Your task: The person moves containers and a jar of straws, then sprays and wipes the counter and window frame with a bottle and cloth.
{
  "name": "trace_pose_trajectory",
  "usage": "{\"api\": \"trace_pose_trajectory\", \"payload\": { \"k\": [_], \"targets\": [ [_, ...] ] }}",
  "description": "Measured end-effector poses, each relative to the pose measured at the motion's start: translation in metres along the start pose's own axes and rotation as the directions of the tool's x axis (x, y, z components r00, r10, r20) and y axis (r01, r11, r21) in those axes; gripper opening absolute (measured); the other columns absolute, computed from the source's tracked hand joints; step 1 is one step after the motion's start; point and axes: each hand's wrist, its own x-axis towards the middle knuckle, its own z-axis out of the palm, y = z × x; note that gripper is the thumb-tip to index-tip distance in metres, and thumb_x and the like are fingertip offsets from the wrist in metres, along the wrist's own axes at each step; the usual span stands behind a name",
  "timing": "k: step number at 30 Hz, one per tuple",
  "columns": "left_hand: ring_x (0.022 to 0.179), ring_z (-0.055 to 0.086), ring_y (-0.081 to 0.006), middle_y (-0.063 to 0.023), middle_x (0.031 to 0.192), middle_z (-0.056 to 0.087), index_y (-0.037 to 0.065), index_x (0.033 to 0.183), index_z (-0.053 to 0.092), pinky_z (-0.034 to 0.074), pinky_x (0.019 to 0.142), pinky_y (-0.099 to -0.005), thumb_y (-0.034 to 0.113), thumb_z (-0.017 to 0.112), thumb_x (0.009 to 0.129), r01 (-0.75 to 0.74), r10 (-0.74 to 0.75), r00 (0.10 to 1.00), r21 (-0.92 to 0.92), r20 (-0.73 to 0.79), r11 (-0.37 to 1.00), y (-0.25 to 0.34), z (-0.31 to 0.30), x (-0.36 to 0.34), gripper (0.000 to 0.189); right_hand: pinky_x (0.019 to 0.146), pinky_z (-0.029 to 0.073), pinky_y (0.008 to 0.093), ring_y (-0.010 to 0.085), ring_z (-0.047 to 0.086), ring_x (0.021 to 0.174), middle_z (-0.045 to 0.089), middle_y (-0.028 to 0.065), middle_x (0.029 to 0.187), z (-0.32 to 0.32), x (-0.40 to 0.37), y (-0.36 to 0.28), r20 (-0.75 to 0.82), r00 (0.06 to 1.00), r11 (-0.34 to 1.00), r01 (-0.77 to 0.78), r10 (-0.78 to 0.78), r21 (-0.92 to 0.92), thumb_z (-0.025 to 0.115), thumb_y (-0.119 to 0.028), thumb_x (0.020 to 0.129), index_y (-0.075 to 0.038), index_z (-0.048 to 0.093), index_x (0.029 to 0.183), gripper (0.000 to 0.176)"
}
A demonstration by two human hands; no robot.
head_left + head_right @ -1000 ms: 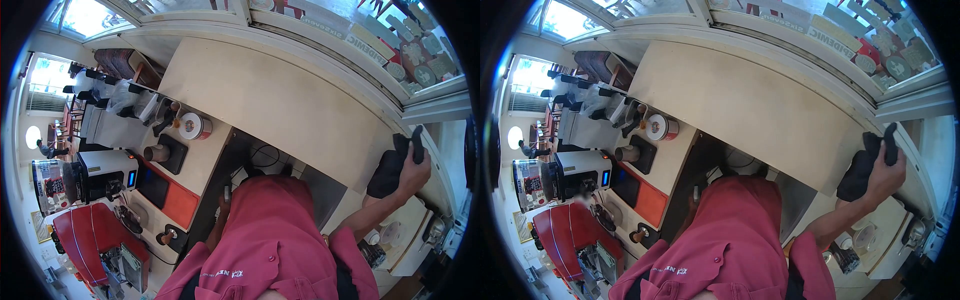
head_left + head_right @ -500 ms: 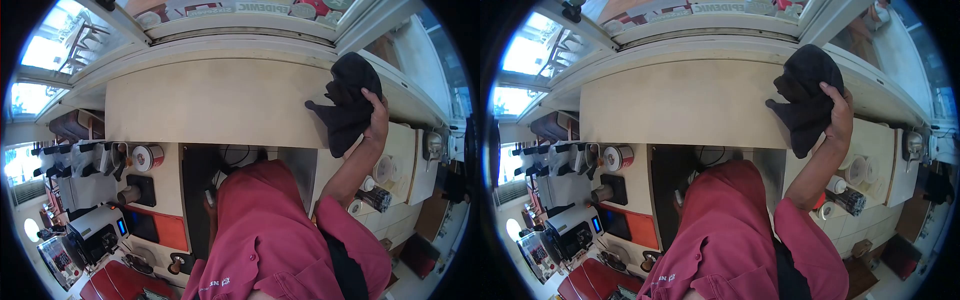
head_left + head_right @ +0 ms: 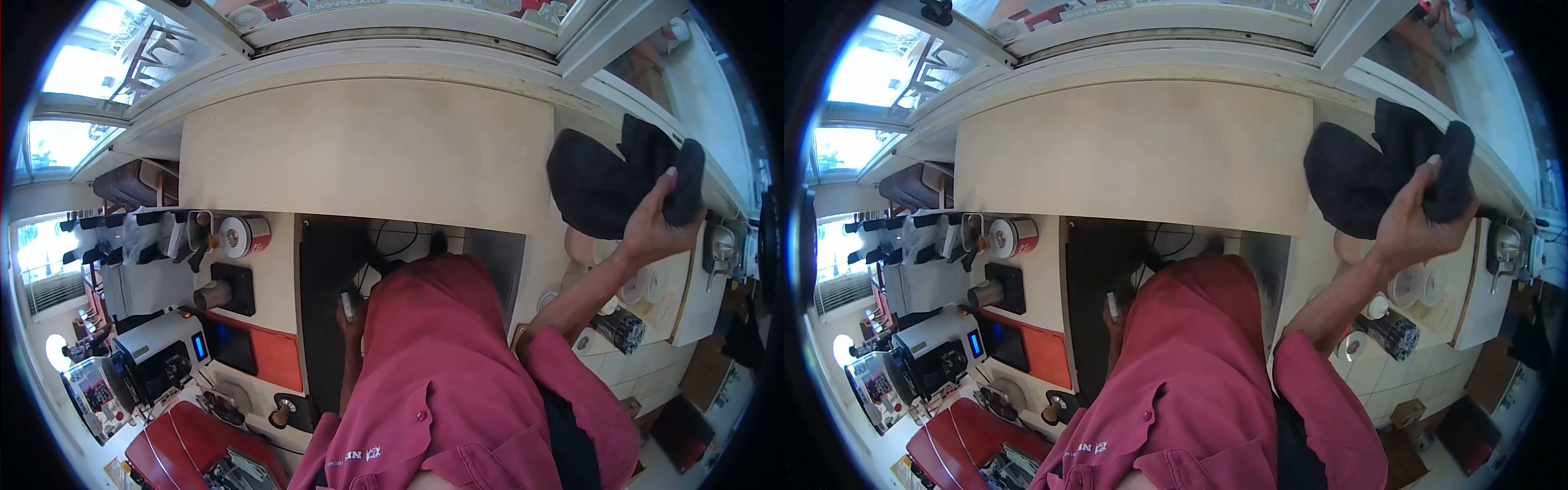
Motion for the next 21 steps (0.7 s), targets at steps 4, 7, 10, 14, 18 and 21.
{"api": "trace_pose_trajectory", "payload": {
  "k": [4,7,10,14,18,21],
  "targets": [
    [0.091,0.066,-0.0250,-0.0190,0.102,0.068,-0.008,0.123,0.058,0.053,0.079,-0.0412,0.027,0.072,0.087,-0.014,0.045,0.981,0.164,-0.188,0.986,-0.012,0.009,-0.008,0.052,0.075,0.054,0.0348,0.0238,0.070,0.081,0.071,0.0147,0.090,0.022,-0.007,0.005,0.058,0.998,1.000,0.018,-0.017,-0.023,0.074,-0.012,0.090,0.006,0.064,0.104,0.025],
    [0.095,0.066,-0.0278,-0.0206,0.105,0.068,-0.009,0.127,0.056,0.052,0.083,-0.0426,0.028,0.072,0.086,0.111,-0.099,0.985,0.085,-0.138,0.990,0.007,0.004,-0.009,0.057,0.080,0.055,0.0383,0.0292,0.069,0.088,0.071,0.0144,0.097,0.048,-0.011,0.013,-0.011,0.990,0.987,0.142,-0.142,0.081,0.073,-0.009,0.087,0.004,0.066,0.101,0.020],
    [0.099,0.065,-0.0290,-0.0216,0.109,0.067,-0.010,0.129,0.055,0.051,0.086,-0.0432,0.027,0.071,0.086,0.036,0.002,0.967,0.143,-0.256,0.989,-0.020,0.006,-0.012,0.059,0.083,0.055,0.0416,0.0332,0.067,0.093,0.069,0.0145,0.100,0.077,-0.009,0.016,-0.099,0.914,0.918,0.397,-0.394,0.012,0.073,-0.004,0.082,0.002,0.069,0.099,0.019],
    [0.103,0.064,-0.0285,-0.0221,0.111,0.066,-0.009,0.131,0.054,0.050,0.089,-0.0417,0.026,0.072,0.085,0.195,-0.190,0.977,0.040,-0.096,0.980,0.021,-0.003,-0.002,0.061,0.090,0.053,0.0422,0.0326,0.061,0.112,0.061,0.0105,0.123,0.128,-0.040,0.016,0.469,0.836,0.952,0.303,-0.284,0.035,0.073,0.001,0.075,-0.009,0.072,0.110,0.037],
    [0.103,0.064,-0.0294,-0.0231,0.112,0.065,-0.009,0.134,0.052,0.050,0.090,-0.0414,0.026,0.073,0.085,0.190,-0.178,0.975,0.083,-0.134,0.978,0.024,-0.006,-0.001,0.064,0.098,0.050,0.0403,0.0294,0.058,0.117,0.062,0.0086,0.126,0.155,-0.086,0.008,0.812,0.529,0.919,0.392,-0.247,0.025,0.074,-0.005,0.078,-0.007,0.072,0.112,0.035],
    [0.103,0.064,-0.0305,-0.0234,0.113,0.065,-0.009,0.135,0.051,0.050,0.091,-0.0419,0.027,0.073,0.086,0.160,-0.155,0.984,0.044,-0.090,0.986,0.016,-0.010,0.001,0.064,0.097,0.050,0.0403,0.0285,0.058,0.118,0.064,0.0080,0.126,0.161,-0.086,0.005,0.851,0.450,0.923,0.374,-0.271,0.096,0.072,-0.006,0.079,-0.007,0.072,0.112,0.033]
  ]
}}
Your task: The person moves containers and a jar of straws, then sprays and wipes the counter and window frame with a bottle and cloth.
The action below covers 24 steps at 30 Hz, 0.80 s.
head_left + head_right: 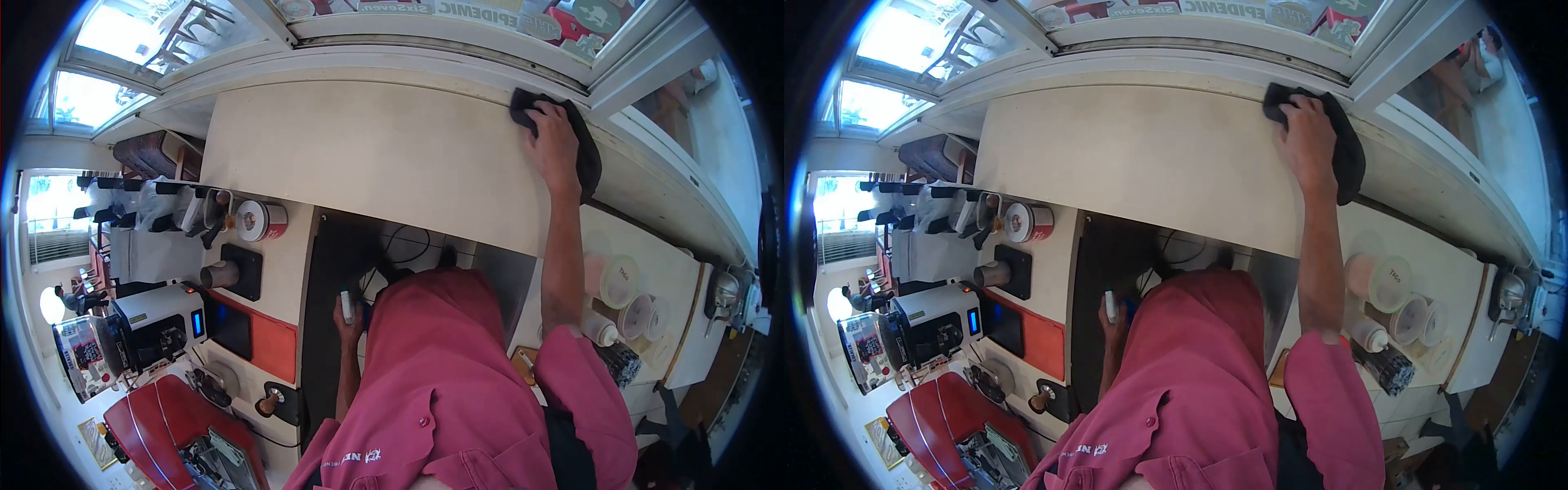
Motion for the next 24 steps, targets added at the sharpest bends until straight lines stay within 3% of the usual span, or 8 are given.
{"api": "trace_pose_trajectory", "payload": {
  "k": [4,7,10,13,17,20,22,24],
  "targets": [
    [0.105,0.064,-0.0311,-0.0237,0.115,0.064,-0.010,0.137,0.050,0.049,0.093,-0.0424,0.028,0.073,0.087,-0.009,0.008,1.000,0.093,0.007,0.996,0.001,0.004,0.004,0.066,0.094,0.051,0.0423,0.0294,0.060,0.114,0.065,0.0075,0.123,0.011,0.010,-0.007,-0.028,0.969,0.945,0.246,-0.246,0.214,0.068,-0.007,0.079,-0.007,0.074,0.110,0.031],
    [0.099,0.063,-0.0270,-0.0193,0.109,0.065,-0.007,0.131,0.054,0.049,0.089,-0.0406,0.028,0.071,0.088,-0.067,0.067,0.998,-0.004,-0.012,0.998,0.014,0.005,0.011,0.058,0.094,0.052,0.0430,0.0298,0.061,0.112,0.066,0.0075,0.120,-0.006,0.002,0.002,0.011,0.993,0.993,0.115,-0.116,0.040,0.068,-0.009,0.080,-0.008,0.073,0.111,0.031],
    [0.090,0.059,-0.0215,-0.0129,0.098,0.062,-0.002,0.120,0.059,0.048,0.082,-0.0378,0.025,0.068,0.089,-0.054,0.055,0.998,-0.076,0.006,0.996,0.068,0.001,0.016,0.042,0.095,0.053,0.0427,0.0312,0.059,0.116,0.064,0.0077,0.124,-0.013,-0.008,0.034,-0.006,0.961,0.955,-0.277,0.278,-0.103,0.069,-0.009,0.082,-0.008,0.070,0.117,0.036],
    [0.081,0.055,-0.0173,-0.0076,0.088,0.059,0.002,0.109,0.061,0.047,0.075,-0.0352,0.022,0.065,0.089,-0.057,0.065,0.997,-0.144,0.051,0.988,0.085,0.003,0.027,0.028,0.092,0.054,0.0434,0.0321,0.059,0.115,0.063,0.0072,0.124,-0.011,-0.010,0.032,-0.064,0.932,0.924,-0.362,0.357,-0.126,0.069,-0.010,0.082,-0.009,0.071,0.117,0.034],
    [0.079,0.055,-0.0152,-0.0062,0.086,0.059,0.003,0.108,0.062,0.046,0.072,-0.0324,0.017,0.065,0.089,-0.062,0.075,0.987,-0.090,0.145,0.994,0.118,0.006,0.035,0.024,0.092,0.053,0.0460,0.0315,0.060,0.112,0.065,0.0074,0.120,0.006,0.000,0.010,-0.046,0.999,0.999,-0.019,0.017,-0.049,0.068,-0.011,0.082,-0.012,0.074,0.111,0.030],
    [0.081,0.056,-0.0133,-0.0048,0.089,0.060,0.003,0.110,0.063,0.046,0.074,-0.0296,0.014,0.065,0.089,-0.096,0.106,0.975,-0.061,0.197,0.994,0.141,0.007,0.044,0.023,0.092,0.054,0.0428,0.0308,0.059,0.113,0.064,0.0061,0.124,-0.003,0.002,0.011,0.033,0.999,0.999,-0.028,0.029,-0.017,0.068,-0.010,0.082,-0.010,0.071,0.114,0.032],
    [0.086,0.059,-0.0121,-0.0043,0.094,0.063,0.004,0.112,0.065,0.048,0.078,-0.0276,0.013,0.065,0.090,-0.008,0.032,0.966,-0.095,0.255,0.995,0.154,0.003,0.052,0.024,0.093,0.054,0.0426,0.0303,0.059,0.113,0.064,0.0056,0.124,-0.001,-0.007,0.031,-0.050,0.983,0.982,-0.178,0.175,-0.062,0.068,-0.009,0.082,-0.010,0.072,0.114,0.032],
    [0.086,0.059,-0.0125,-0.0048,0.096,0.064,0.004,0.112,0.065,0.048,0.079,-0.0283,0.010,0.065,0.090,-0.009,0.047,0.979,-0.189,0.198,0.982,0.174,0.002,0.051,0.023,0.095,0.054,0.0425,0.0310,0.059,0.114,0.063,0.0066,0.126,-0.006,-0.011,0.040,-0.060,0.955,0.953,-0.295,0.292,-0.073,0.068,-0.009,0.082,-0.009,0.071,0.115,0.033]
  ]
}}
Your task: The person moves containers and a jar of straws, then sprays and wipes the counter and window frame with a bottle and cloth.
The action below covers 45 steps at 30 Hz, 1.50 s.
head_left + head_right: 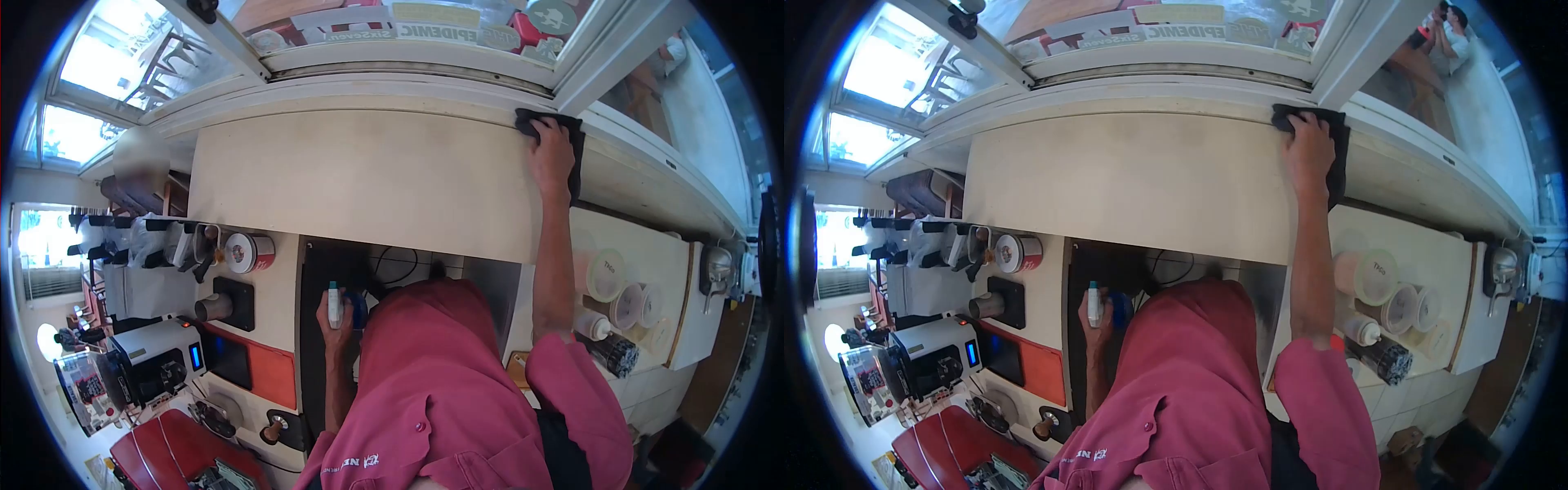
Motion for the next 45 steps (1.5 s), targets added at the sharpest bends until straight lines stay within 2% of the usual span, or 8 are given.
{"api": "trace_pose_trajectory", "payload": {
  "k": [4,7,14,23,35,39,43,45],
  "targets": [
    [0.083,0.060,-0.0111,-0.0053,0.095,0.065,0.002,0.108,0.064,0.050,0.074,-0.0273,0.006,0.063,0.091,-0.074,0.075,0.993,0.018,-0.093,0.997,0.037,0.007,0.000,0.018,0.094,0.053,0.0442,0.0328,0.058,0.114,0.062,0.0086,0.128,0.005,-0.003,0.000,-0.011,0.996,0.995,0.085,-0.085,-0.052,0.068,-0.012,0.084,-0.009,0.071,0.118,0.034],
    [0.073,0.060,-0.0083,-0.0048,0.089,0.065,0.001,0.103,0.064,0.049,0.064,-0.0240,0.005,0.063,0.091,-0.108,0.106,0.994,-0.080,-0.020,0.991,0.066,0.007,0.012,0.013,0.095,0.052,0.0458,0.0340,0.057,0.115,0.062,0.0098,0.129,0.002,0.000,0.010,0.030,0.993,0.993,0.114,-0.115,0.020,0.067,-0.018,0.086,-0.009,0.071,0.120,0.035],
    [0.059,0.054,-0.0073,-0.0022,0.064,0.059,-0.001,0.079,0.063,0.044,0.056,-0.0269,0.008,0.069,0.083,-0.263,0.252,0.963,0.114,0.101,0.958,0.191,0.021,0.038,0.012,0.098,0.051,0.0433,0.0365,0.056,0.117,0.059,0.0141,0.131,0.000,-0.002,0.022,0.034,0.976,0.974,0.212,-0.215,0.082,0.065,-0.018,0.087,-0.008,0.070,0.123,0.037],
    [0.054,0.056,-0.0084,-0.0018,0.061,0.059,0.001,0.077,0.064,0.045,0.053,-0.0263,0.011,0.069,0.084,-0.377,0.340,0.921,0.215,0.191,0.901,0.233,0.026,0.053,0.013,0.098,0.051,0.0440,0.0361,0.056,0.115,0.060,0.0130,0.129,0.004,-0.002,0.014,0.004,0.993,0.988,0.120,-0.121,0.100,0.061,-0.009,0.087,-0.005,0.070,0.119,0.033],
    [0.057,0.052,-0.0108,-0.0064,0.060,0.058,-0.001,0.076,0.064,0.044,0.056,-0.0302,0.015,0.072,0.079,-0.313,0.264,0.941,0.247,0.212,0.917,0.247,0.027,0.059,0.018,0.096,0.051,0.0442,0.0361,0.056,0.112,0.061,0.0127,0.124,0.001,0.004,0.018,0.006,0.986,0.974,0.163,-0.166,0.159,0.062,-0.005,0.085,-0.006,0.071,0.116,0.033],
    [0.057,0.061,-0.0099,-0.0030,0.065,0.064,0.001,0.081,0.068,0.048,0.054,-0.0281,0.016,0.072,0.084,-0.556,0.426,0.812,0.304,0.399,0.774,0.283,0.052,0.084,0.015,0.095,0.051,0.0442,0.0366,0.056,0.111,0.061,0.0126,0.124,0.012,0.004,0.026,-0.033,0.983,0.971,0.181,-0.178,0.157,0.063,-0.007,0.084,-0.007,0.071,0.116,0.032],
    [0.060,0.062,-0.0110,-0.0038,0.071,0.068,0.001,0.091,0.073,0.052,0.054,-0.0285,0.021,0.075,0.083,-0.410,0.283,0.848,0.217,0.448,0.886,0.331,0.108,0.113,0.021,0.095,0.051,0.0442,0.0364,0.057,0.110,0.061,0.0126,0.123,0.011,0.003,0.025,-0.037,0.988,0.971,0.156,-0.152,0.180,0.065,-0.009,0.084,-0.007,0.072,0.114,0.031],
    [0.059,0.063,-0.0122,-0.0051,0.074,0.068,0.000,0.095,0.073,0.053,0.053,-0.0286,0.022,0.075,0.083,-0.492,0.322,0.753,0.167,0.573,0.854,0.347,0.140,0.140,0.025,0.095,0.051,0.0445,0.0361,0.057,0.110,0.061,0.0125,0.122,0.013,0.002,0.024,-0.056,0.986,0.969,0.162,-0.154,0.185,0.066,-0.008,0.083,-0.007,0.072,0.114,0.031]
  ]
}}
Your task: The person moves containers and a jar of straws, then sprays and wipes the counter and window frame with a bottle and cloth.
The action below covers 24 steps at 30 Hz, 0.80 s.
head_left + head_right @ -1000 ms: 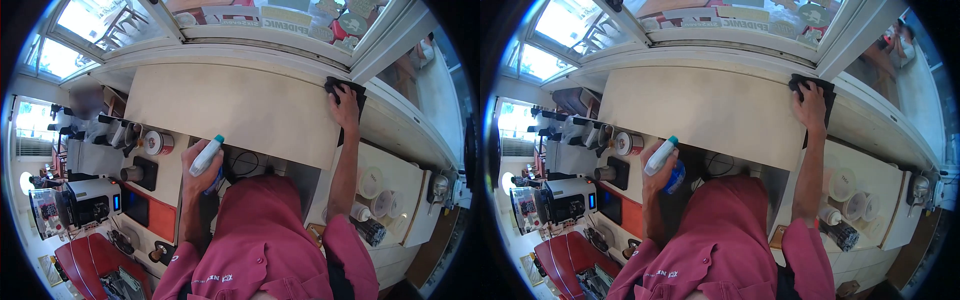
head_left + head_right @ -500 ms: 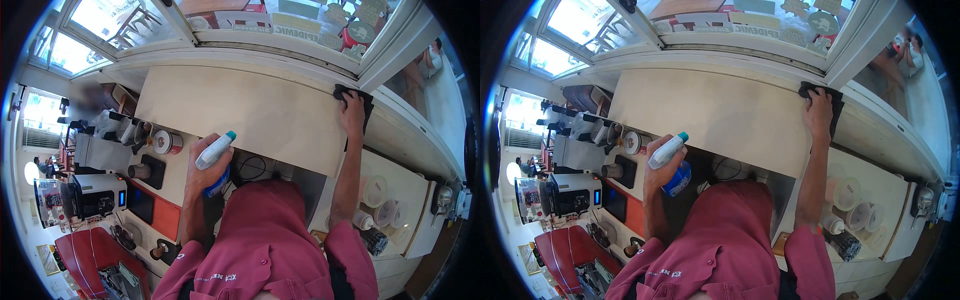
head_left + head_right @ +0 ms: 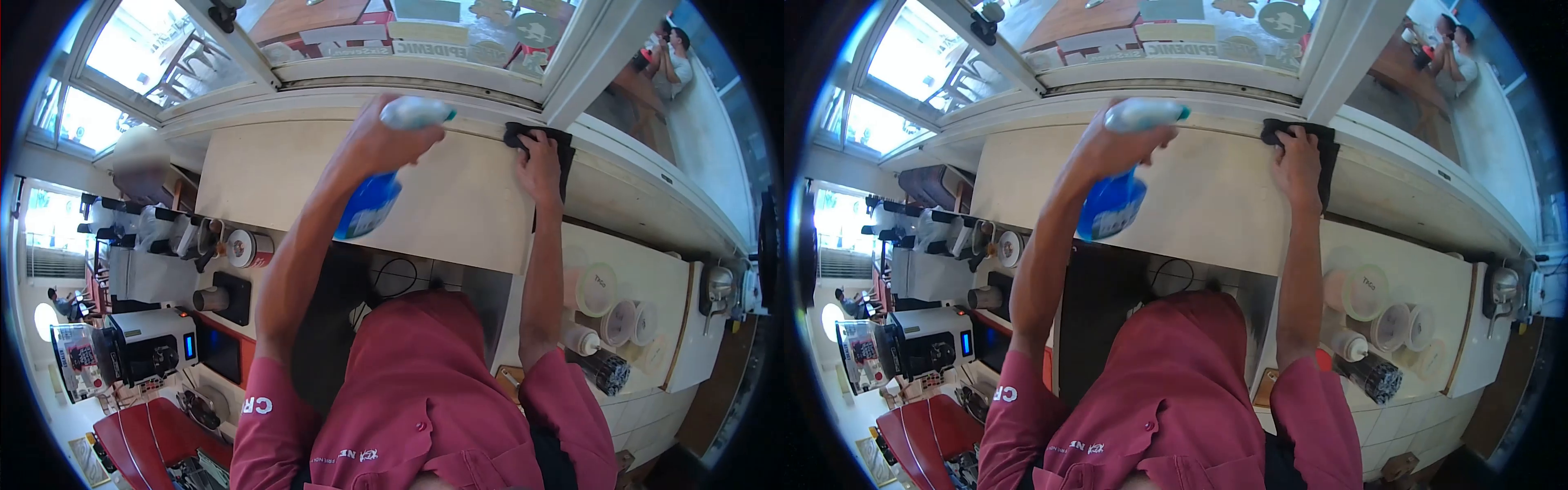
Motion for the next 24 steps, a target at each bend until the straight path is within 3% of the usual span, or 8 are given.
{"api": "trace_pose_trajectory", "payload": {
  "k": [8,11,14,24],
  "targets": [
    [0.057,0.063,-0.0148,-0.0082,0.073,0.068,-0.001,0.094,0.072,0.054,0.055,-0.0305,0.026,0.073,0.080,0.011,-0.012,1.000,0.070,0.013,0.997,0.006,0.054,0.107,0.030,0.095,0.051,0.0454,0.0365,0.056,0.112,0.060,0.0135,0.123,-0.001,-0.002,0.000,-0.018,1.000,1.000,-0.009,0.009,0.022,0.067,-0.008,0.081,-0.008,0.073,0.113,0.033],
    [0.057,0.063,-0.0150,-0.0080,0.072,0.067,-0.001,0.091,0.071,0.054,0.055,-0.0308,0.026,0.073,0.080,0.045,-0.046,0.999,0.112,0.014,0.993,0.002,0.060,0.117,0.029,0.097,0.050,0.0445,0.0360,0.055,0.112,0.059,0.0132,0.125,-0.003,-0.002,-0.004,0.013,0.998,0.998,-0.056,0.056,0.022,0.064,-0.007,0.082,-0.007,0.072,0.116,0.034],
    [0.059,0.070,-0.0194,-0.0131,0.073,0.071,-0.001,0.086,0.073,0.058,0.066,-0.0346,0.032,0.072,0.076,0.037,-0.034,0.999,0.119,-0.033,0.992,-0.018,0.059,0.127,0.035,0.099,0.049,0.0438,0.0356,0.055,0.113,0.059,0.0128,0.127,-0.006,-0.002,-0.007,0.029,0.997,0.997,-0.073,0.072,0.029,0.063,-0.006,0.083,-0.007,0.071,0.118,0.036],
    [0.060,0.067,-0.0171,-0.0078,0.073,0.068,0.000,0.092,0.071,0.055,0.059,-0.0328,0.028,0.073,0.078,0.188,-0.182,0.972,0.030,-0.146,0.982,-0.044,-0.004,0.097,0.031,0.096,0.050,0.0455,0.0361,0.055,0.113,0.059,0.0112,0.126,-0.002,0.000,-0.002,0.024,0.999,0.999,-0.046,0.045,0.030,0.066,-0.008,0.082,-0.008,0.072,0.116,0.034]
  ]
}}
